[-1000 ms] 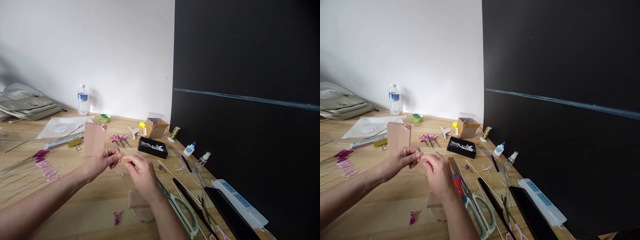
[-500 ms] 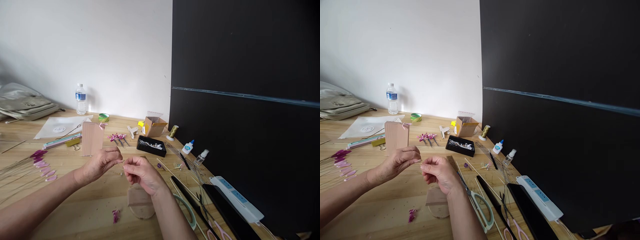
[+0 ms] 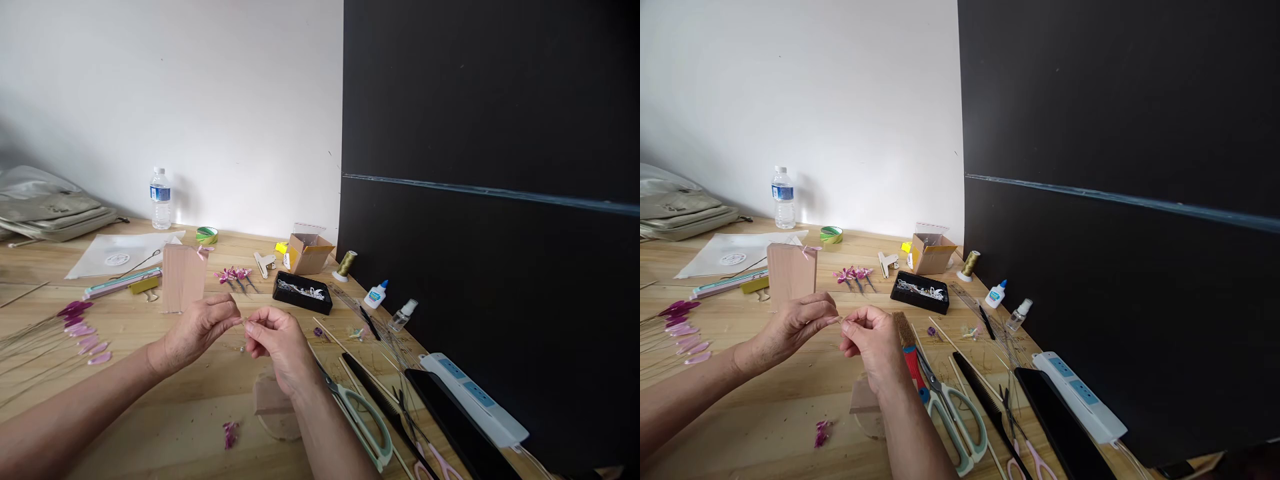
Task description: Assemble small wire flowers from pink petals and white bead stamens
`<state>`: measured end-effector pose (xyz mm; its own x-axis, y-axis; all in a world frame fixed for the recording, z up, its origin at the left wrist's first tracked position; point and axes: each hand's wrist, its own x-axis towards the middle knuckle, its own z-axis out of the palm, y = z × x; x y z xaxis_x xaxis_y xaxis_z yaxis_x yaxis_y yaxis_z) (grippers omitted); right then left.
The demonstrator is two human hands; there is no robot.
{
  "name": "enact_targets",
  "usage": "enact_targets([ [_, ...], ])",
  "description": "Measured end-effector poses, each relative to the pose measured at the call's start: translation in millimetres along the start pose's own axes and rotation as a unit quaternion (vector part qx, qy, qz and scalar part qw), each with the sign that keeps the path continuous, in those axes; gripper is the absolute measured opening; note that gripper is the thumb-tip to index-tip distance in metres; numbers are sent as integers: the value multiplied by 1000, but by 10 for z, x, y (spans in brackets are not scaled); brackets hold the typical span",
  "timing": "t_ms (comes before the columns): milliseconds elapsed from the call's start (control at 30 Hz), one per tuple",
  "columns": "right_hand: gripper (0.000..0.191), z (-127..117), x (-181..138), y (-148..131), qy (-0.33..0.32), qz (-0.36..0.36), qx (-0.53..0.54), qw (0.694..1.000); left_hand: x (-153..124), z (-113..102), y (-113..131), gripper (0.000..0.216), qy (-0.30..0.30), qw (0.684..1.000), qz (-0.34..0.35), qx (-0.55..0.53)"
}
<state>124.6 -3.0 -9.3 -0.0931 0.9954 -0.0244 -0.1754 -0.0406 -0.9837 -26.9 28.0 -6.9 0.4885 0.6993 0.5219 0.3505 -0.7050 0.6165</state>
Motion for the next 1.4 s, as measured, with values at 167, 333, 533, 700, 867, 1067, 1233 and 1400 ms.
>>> enact_targets([
  [167,6,39,-13,17,21,-111,-99,989,25,28,10,34,3,973,-155,-173],
  [333,21,14,-66,-6,-29,-339,-388,857,26,-3,14,28,-43,881,-306,-359],
  [533,25,-12,-64,-6,-75,-366,-497,783,28,7,-12,33,-42,909,-282,-303],
  [700,14,-41,2,20,-7,-232,-342,910,53,33,-30,34,-5,974,-172,-148],
  [867,12,-64,13,3,22,-203,-315,927,20,80,-18,25,14,948,-196,-251],
  [1067,12,-59,-17,-46,17,-176,-291,940,-9,94,47,19,3,882,-232,-411],
  [1233,11,-79,-29,-85,-20,-137,-264,954,-29,98,48,18,-37,859,-220,-461],
  [1400,10,-167,-29,-122,-41,-74,-252,964,-33,61,3,15,-84,873,-235,-420],
])
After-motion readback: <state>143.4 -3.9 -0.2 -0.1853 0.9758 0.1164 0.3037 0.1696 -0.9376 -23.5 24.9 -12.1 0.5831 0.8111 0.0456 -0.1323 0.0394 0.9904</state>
